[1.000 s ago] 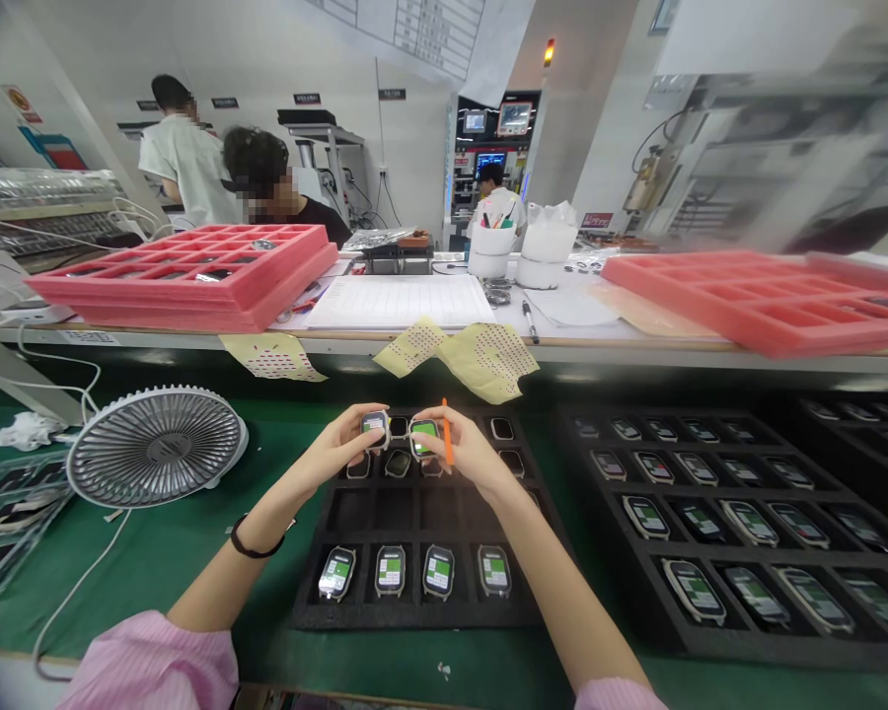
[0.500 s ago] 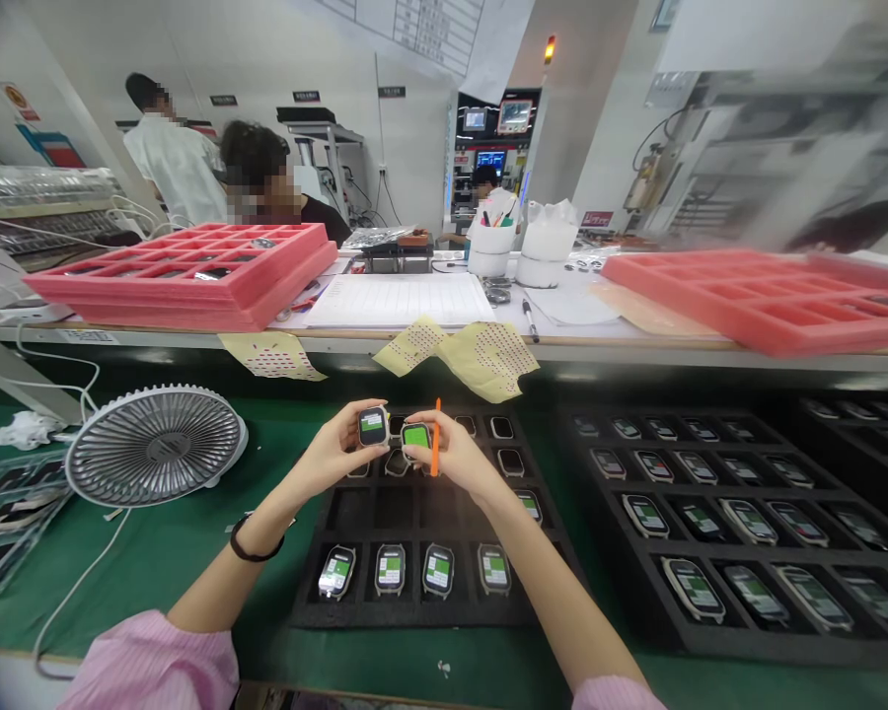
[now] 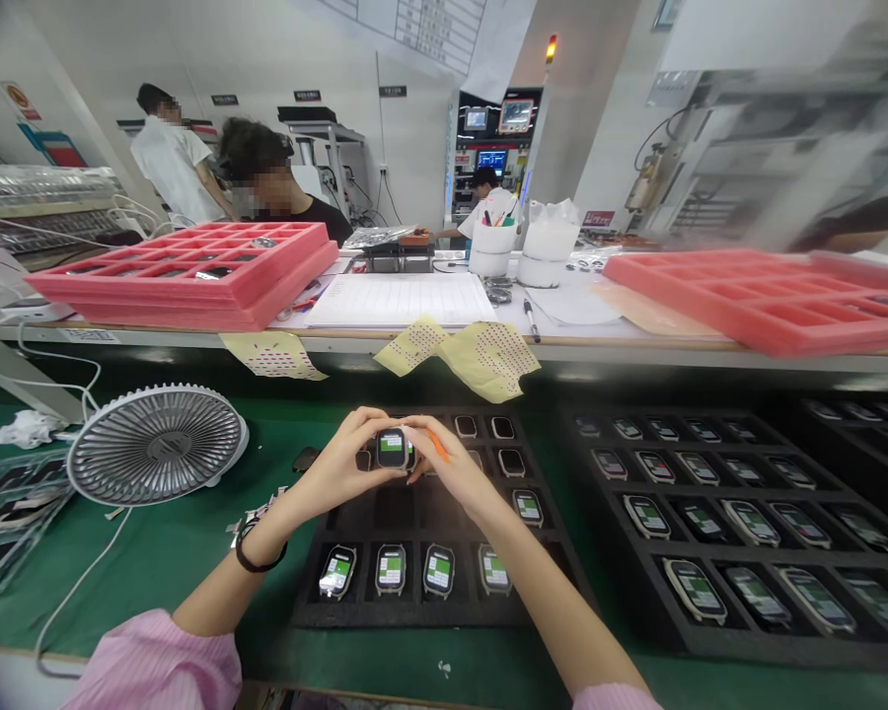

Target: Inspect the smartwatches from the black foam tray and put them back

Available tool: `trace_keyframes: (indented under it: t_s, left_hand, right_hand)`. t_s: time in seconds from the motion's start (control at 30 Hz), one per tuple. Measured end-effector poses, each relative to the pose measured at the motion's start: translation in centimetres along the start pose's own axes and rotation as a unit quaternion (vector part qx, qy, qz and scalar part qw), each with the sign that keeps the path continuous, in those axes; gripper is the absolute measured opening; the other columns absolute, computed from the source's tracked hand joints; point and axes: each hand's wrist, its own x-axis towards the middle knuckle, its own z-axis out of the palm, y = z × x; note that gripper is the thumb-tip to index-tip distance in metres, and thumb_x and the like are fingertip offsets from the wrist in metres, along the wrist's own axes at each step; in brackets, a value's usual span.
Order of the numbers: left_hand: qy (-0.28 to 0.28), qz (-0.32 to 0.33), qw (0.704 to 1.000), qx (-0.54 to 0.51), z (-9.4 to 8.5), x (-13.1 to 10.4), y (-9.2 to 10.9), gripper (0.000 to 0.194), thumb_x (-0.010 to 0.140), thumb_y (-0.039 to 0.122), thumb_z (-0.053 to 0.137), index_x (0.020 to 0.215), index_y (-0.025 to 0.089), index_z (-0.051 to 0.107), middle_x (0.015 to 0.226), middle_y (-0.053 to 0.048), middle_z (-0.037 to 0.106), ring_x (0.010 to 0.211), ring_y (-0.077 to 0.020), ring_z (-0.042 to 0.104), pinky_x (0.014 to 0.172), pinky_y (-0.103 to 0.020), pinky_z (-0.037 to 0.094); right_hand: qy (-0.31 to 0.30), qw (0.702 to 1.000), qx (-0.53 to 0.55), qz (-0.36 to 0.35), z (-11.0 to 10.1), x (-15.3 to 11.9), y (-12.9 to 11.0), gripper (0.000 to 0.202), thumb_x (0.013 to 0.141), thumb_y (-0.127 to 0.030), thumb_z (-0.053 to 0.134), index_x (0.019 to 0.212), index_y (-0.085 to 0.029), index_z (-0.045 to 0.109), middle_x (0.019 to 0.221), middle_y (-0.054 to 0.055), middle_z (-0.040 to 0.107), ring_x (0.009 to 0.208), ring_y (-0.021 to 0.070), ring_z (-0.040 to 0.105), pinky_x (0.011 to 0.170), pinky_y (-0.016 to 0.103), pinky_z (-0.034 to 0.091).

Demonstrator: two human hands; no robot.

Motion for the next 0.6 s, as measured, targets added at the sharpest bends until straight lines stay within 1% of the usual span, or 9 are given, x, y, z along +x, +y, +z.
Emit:
trace_keyframes:
  t_s: [0.13,0.23,0.33,0.43,0.5,0.6]
  left_hand:
    - [0.002,0.028,0.996,0.083,0.3,-0.1,-0.1,0.040,0.073,0.019,0.070,0.111,0.021,0.057,0.114,-0.009,0.058,0.105,-0.0256,0.053,0.088,-0.040,0.046]
    - [0.016,0.049,0.992,0.115,0.2,-0.1,0.0,0.038,0.073,0.018,0.069,0.109,0.021,0.058,0.114,-0.008,0.062,0.103,-0.0255,0.056,0.085,-0.039,0.045]
    - [0.055,0.078,0.992,0.082,-0.1,-0.2,0.4,0.037,0.073,0.023,0.071,0.107,0.020,0.058,0.112,-0.009,0.064,0.102,-0.0249,0.057,0.085,-0.038,0.045]
    - [0.096,0.107,0.989,0.040,-0.4,-0.1,0.9,0.039,0.072,0.027,0.074,0.107,0.020,0.060,0.108,-0.009,0.064,0.101,-0.0240,0.057,0.088,-0.037,0.046]
    - [0.112,0.123,0.986,0.032,-0.4,-0.1,1.2,0.039,0.072,0.028,0.074,0.108,0.020,0.060,0.107,-0.009,0.064,0.100,-0.0237,0.057,0.088,-0.038,0.046]
    - [0.117,0.130,0.984,0.026,-0.3,-0.1,1.6,0.038,0.073,0.028,0.073,0.108,0.021,0.061,0.107,-0.009,0.064,0.101,-0.0241,0.057,0.089,-0.039,0.046]
  right_hand:
    - [-0.003,0.999,-0.041,-0.005,0.5,-0.7,-0.2,0.044,0.081,-0.044,0.062,0.119,-0.023,0.055,0.107,0.005,0.059,0.062,0.0088,0.057,0.062,0.028,0.054]
    - [-0.009,0.999,-0.049,-0.003,0.6,-1.0,-0.4,0.052,0.075,-0.037,0.070,0.122,-0.024,0.054,0.116,0.007,0.057,0.071,0.0111,0.059,0.063,0.027,0.054]
    - [-0.026,1.000,-0.005,-0.006,0.4,-1.1,-1.2,0.053,0.070,-0.033,0.075,0.119,-0.024,0.056,0.113,0.006,0.059,0.084,0.0151,0.061,0.072,0.029,0.055]
    - [-0.069,0.997,0.037,-0.006,0.1,-1.2,-1.9,0.047,0.072,-0.032,0.074,0.116,-0.024,0.059,0.106,0.005,0.064,0.093,0.0173,0.062,0.086,0.033,0.051]
    - [-0.102,0.993,0.056,-0.001,-0.1,-1.3,-2.1,0.043,0.075,-0.032,0.072,0.115,-0.024,0.061,0.105,0.005,0.065,0.096,0.0181,0.062,0.087,0.033,0.050]
    - [-0.137,0.987,0.085,0.004,-0.3,-1.3,-2.0,0.039,0.076,-0.032,0.071,0.113,-0.023,0.063,0.105,0.006,0.065,0.097,0.0181,0.061,0.083,0.030,0.049]
